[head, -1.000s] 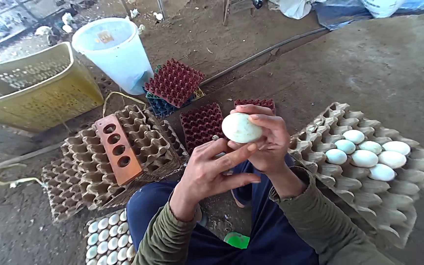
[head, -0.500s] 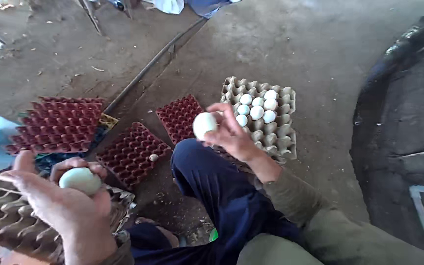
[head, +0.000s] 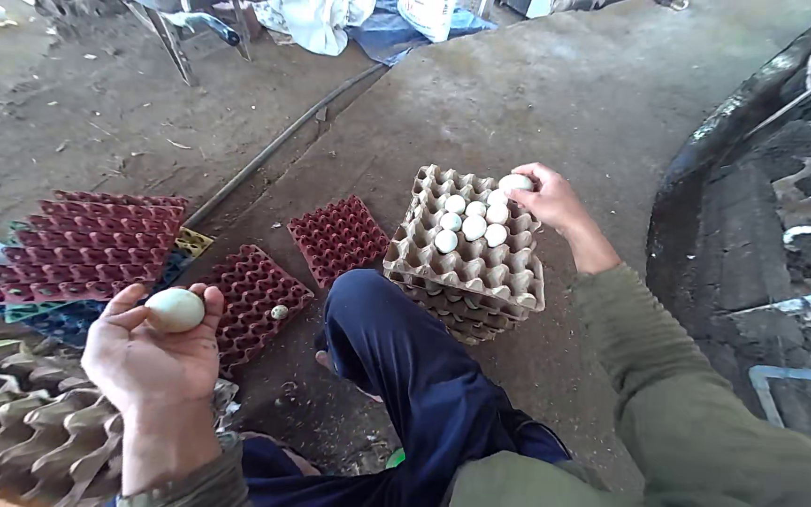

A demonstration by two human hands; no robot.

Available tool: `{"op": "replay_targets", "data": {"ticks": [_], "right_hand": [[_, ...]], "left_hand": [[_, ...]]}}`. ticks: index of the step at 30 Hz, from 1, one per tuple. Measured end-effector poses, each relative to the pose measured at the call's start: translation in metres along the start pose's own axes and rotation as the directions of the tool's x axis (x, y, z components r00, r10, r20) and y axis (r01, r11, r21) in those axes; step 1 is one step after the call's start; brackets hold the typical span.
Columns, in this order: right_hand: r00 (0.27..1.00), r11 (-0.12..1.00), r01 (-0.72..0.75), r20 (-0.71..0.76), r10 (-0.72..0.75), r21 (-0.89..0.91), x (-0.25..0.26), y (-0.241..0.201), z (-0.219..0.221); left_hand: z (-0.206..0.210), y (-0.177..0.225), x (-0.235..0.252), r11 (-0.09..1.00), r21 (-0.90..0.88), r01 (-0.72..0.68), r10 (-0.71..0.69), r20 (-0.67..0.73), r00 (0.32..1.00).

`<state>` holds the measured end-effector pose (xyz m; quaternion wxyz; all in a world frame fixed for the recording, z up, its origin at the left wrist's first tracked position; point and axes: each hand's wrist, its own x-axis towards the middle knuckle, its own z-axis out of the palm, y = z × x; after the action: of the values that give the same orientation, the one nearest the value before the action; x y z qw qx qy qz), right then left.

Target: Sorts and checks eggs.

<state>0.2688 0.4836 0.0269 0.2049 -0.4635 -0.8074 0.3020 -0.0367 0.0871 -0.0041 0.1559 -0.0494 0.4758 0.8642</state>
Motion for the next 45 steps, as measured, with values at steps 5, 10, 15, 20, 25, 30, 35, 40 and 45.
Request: {"op": "replay_targets", "data": {"ticks": [5,10,15,20,25,30,35,40,45], "right_hand": [[0.991,0.956,-0.008,0.128,0.047,-0.292,0.053,-0.021,0.011],[0.958,0.883,0.073,0.279,0.068,-0.464,0.09,-0.009,0.038],[0.936,0.825,0.094,0.331,0.117,-0.558,0.102,-0.001,0.05],[0.939,0.831,0.122,0.334,0.081,-0.542,0.106,0.001,0.047],[0.96,0.889,0.263,0.191,-0.203,-0.376,0.058,-0.059,0.03],[0.721,0.738,0.653,0.161,-0.674,0.166,-0.052,-0.148,0.064],[0.592,0.592,0.466,0.266,-0.761,0.658,-0.104,-0.193,0.129],[0.593,0.464,0.302,0.217,-0.775,0.833,-0.117,-0.21,0.172],[0.604,0.345,0.17,0.179,-0.777,0.923,-0.12,-0.21,0.193]], "left_hand": [[0.001,0.001,0.001,0.999,0.028,-0.033,0.033,0.026,0.999],[-0.003,0.0,0.0,0.989,0.099,-0.106,0.087,0.174,0.981],[-0.008,-0.004,-0.004,0.985,0.054,-0.163,0.129,0.396,0.909],[-0.003,-0.007,-0.012,0.98,0.047,-0.193,0.146,0.486,0.861],[0.002,-0.014,-0.019,0.978,0.043,-0.203,0.145,0.556,0.818],[0.013,-0.021,-0.026,0.976,-0.064,-0.21,0.201,0.647,0.736],[0.015,-0.021,-0.027,0.943,-0.158,-0.294,0.319,0.685,0.655],[0.009,-0.012,-0.031,0.867,-0.062,-0.495,0.41,0.655,0.635],[0.002,-0.008,-0.029,0.828,0.027,-0.561,0.41,0.654,0.636]]}}
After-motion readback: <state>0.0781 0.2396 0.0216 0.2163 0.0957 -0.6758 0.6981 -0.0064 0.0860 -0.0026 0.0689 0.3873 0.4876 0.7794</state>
